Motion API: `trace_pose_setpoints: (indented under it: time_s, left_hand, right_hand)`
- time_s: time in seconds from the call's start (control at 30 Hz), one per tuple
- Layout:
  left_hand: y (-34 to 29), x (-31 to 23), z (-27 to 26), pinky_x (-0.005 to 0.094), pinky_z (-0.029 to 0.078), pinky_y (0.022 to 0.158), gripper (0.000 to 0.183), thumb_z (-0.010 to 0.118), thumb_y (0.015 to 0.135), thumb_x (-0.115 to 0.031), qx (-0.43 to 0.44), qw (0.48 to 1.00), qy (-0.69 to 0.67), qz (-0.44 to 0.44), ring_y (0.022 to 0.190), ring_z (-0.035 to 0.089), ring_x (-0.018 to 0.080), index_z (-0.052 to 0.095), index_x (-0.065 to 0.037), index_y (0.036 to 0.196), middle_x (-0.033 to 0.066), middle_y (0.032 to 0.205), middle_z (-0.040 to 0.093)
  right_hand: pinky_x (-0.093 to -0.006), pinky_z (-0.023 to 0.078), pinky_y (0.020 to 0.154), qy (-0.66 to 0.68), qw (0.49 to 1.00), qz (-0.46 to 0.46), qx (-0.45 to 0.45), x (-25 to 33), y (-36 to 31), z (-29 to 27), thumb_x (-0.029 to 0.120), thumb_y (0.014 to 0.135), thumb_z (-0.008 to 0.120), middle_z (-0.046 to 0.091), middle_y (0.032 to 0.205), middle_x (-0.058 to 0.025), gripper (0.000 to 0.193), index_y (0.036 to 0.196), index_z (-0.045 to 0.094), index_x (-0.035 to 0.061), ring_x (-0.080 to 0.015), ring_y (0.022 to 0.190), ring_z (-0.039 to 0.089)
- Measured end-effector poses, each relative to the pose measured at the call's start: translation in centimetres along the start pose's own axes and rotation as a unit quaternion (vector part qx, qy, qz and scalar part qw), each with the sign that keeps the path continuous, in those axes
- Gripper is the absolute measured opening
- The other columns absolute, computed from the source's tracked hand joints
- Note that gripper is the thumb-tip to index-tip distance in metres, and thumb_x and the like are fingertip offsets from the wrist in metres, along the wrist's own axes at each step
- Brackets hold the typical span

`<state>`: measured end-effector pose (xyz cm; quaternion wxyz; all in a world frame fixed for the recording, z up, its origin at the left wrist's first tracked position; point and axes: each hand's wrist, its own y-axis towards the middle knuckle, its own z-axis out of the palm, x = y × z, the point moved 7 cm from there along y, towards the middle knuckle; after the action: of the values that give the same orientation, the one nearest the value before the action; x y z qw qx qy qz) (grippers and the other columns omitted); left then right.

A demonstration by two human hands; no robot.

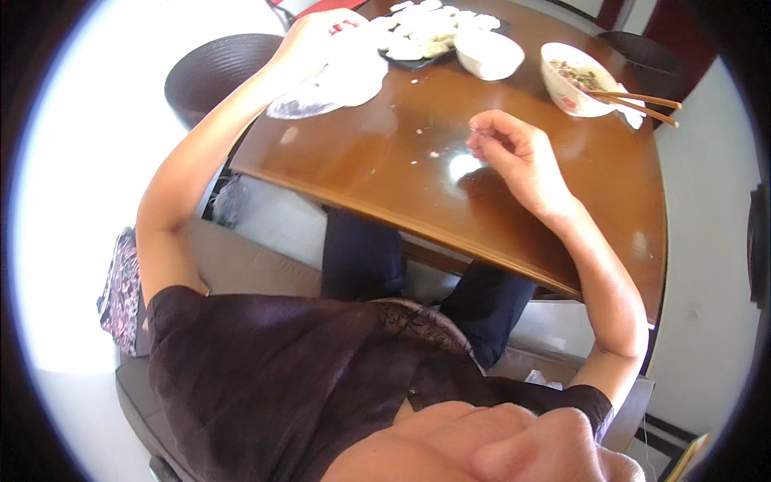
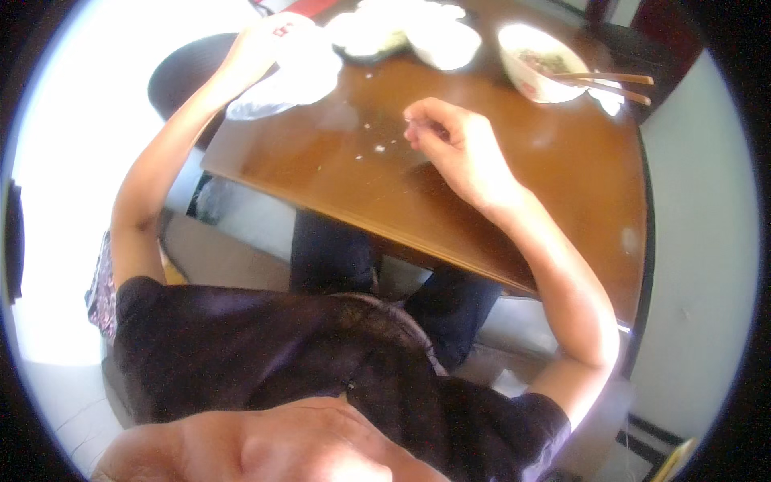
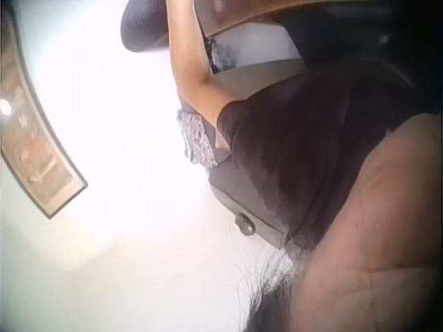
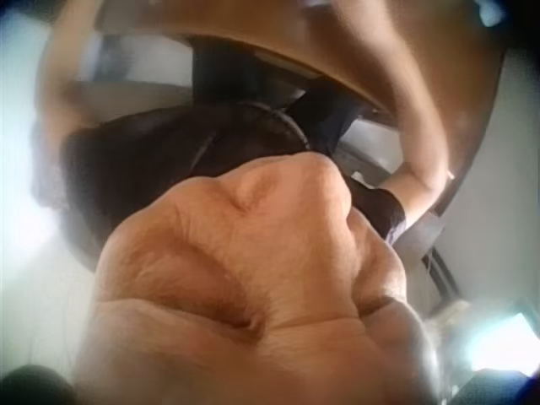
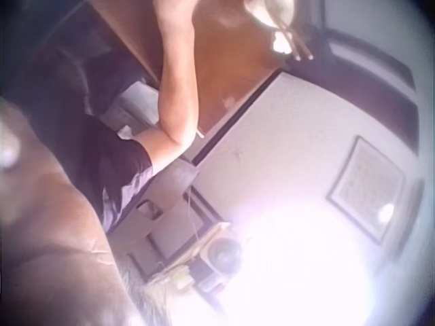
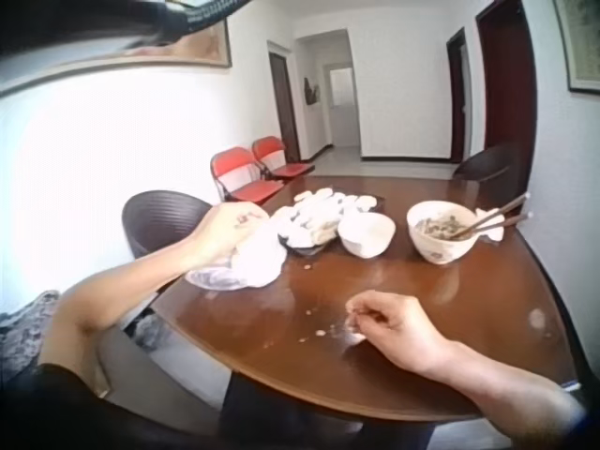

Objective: The person prepares dumplings by placing a portion of meat filling onto a dough wrapper using chopsticks and then folding the wrapper to seal it.

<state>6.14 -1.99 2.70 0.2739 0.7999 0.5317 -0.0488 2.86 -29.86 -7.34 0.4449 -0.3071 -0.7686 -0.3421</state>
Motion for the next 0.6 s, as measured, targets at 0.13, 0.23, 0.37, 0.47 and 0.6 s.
trace_pose_setpoints:
  time_s: [0.13, 0.23, 0.37, 0.47, 0.6]
  left_hand:
    - [-0.6, -7.6, 0.6, 0.0239, 0.049, 0.081, 0.028, 0.061, 0.092, -0.009, 0.015, 0.976, -0.214, 0.036, 0.088, 0.061, 0.0089, 0.061, -0.005, 0.12, 0.0037, 0.1, 0.065]
    - [-0.2, -10.2, 3.3, 0.0257, 0.048, 0.077, 0.031, 0.06, 0.089, -0.004, -0.017, 0.979, -0.15, 0.135, 0.084, 0.057, 0.0108, 0.06, -0.005, 0.12, 0.0041, 0.096, 0.063]
    - [-0.1, -13.6, 7.4, 0.0283, 0.047, 0.073, 0.031, 0.058, 0.089, -0.002, 0.047, 0.964, -0.228, 0.128, 0.078, 0.054, 0.0139, 0.058, -0.002, 0.119, 0.0044, 0.087, 0.057]
    - [0.8, -13.8, 10.2, 0.0302, 0.047, 0.07, 0.035, 0.058, 0.086, 0.002, 0.044, 0.951, -0.264, 0.153, 0.076, 0.053, 0.0157, 0.056, -0.003, 0.12, 0.0062, 0.082, 0.053]
    - [2.0, -12.1, 13.4, 0.031, 0.047, 0.071, 0.036, 0.058, 0.084, 0.004, 0.063, 0.947, -0.284, 0.138, 0.077, 0.053, 0.0152, 0.057, -0.006, 0.119, 0.0048, 0.084, 0.053]
  right_hand:
    - [-0.031, 0.052, 0.085, 0.054, 0.995, -0.028, -0.082, 2.1, 0.2, -0.4, 0.01, 0.089, 0.062, 0.062, 0.113, -0.0118, 0.048, 0.133, 0.045, 0.0022, -0.0177, 0.099, 0.062]
    - [-0.0372, 0.049, 0.094, 0.062, 0.993, -0.047, -0.087, 1.9, 0.3, -2.2, 0.023, 0.086, 0.07, 0.053, 0.128, -0.0155, 0.066, 0.14, 0.037, 0.0027, -0.0253, 0.114, 0.056]
    - [-0.0372, 0.045, 0.099, 0.127, 0.989, -0.025, -0.077, 0.6, 0.9, -2.6, 0.036, 0.087, 0.074, 0.057, 0.123, -0.0157, 0.068, 0.136, 0.043, 0.0002, -0.0241, 0.117, 0.055]
    - [-0.0287, 0.046, 0.088, 0.103, 0.991, 0.003, -0.082, -0.9, 1.2, -2.8, 0.029, 0.094, 0.065, 0.067, 0.099, -0.0107, 0.034, 0.107, 0.064, -0.0025, -0.0131, 0.097, 0.058]
    - [-0.0274, 0.047, 0.072, -0.035, 0.993, 0.04, -0.109, -1.9, 0.5, -3.9, 0.025, 0.097, 0.059, 0.065, 0.079, -0.0072, 0.03, 0.103, 0.067, -0.0041, -0.0093, 0.076, 0.055]
